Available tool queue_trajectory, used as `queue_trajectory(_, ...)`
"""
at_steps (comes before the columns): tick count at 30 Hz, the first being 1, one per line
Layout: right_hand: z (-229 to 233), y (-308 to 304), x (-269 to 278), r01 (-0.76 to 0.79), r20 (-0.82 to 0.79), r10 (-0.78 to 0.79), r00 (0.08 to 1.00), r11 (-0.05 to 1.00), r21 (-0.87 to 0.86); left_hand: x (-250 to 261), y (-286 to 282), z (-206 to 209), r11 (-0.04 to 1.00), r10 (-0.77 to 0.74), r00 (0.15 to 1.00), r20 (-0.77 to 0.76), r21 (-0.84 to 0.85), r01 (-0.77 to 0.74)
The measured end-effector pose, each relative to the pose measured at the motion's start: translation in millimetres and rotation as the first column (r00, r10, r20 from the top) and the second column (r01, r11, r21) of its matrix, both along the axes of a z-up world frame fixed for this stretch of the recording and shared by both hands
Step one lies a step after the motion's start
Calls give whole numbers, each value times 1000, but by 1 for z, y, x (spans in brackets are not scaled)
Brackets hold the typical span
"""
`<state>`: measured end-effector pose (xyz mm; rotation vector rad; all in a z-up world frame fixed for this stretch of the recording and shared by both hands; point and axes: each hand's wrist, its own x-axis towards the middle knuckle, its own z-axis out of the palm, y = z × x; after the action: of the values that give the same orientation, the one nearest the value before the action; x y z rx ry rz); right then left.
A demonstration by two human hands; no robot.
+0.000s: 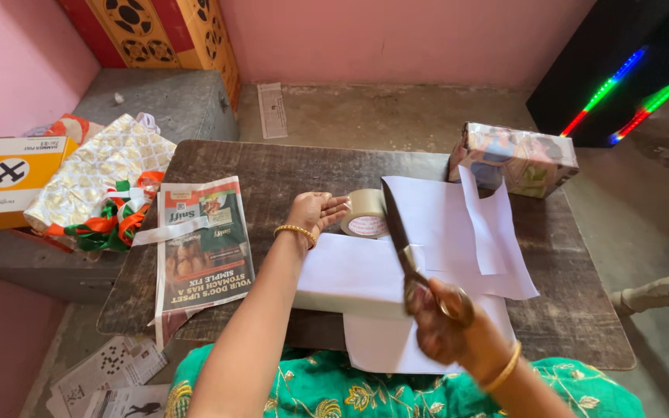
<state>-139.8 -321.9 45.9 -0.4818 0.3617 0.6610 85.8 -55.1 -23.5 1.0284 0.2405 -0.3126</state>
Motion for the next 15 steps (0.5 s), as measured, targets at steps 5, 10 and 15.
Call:
queue_trajectory(5, -2, 51, -33, -159, 127, 223, 967, 910, -384, 2, 3, -5, 1000, 2, 1000, 1, -12, -2)
queue_trajectory(10, 2, 73, -36, -119, 127, 225, 966, 823, -555, 3, 6, -15, 997, 11, 1000, -10, -71, -12)
queue_trajectory(15, 4, 80, -31, -77, 147, 221, 964, 762, -643, 3, 7, -11, 995, -10, 999, -41, -98, 6)
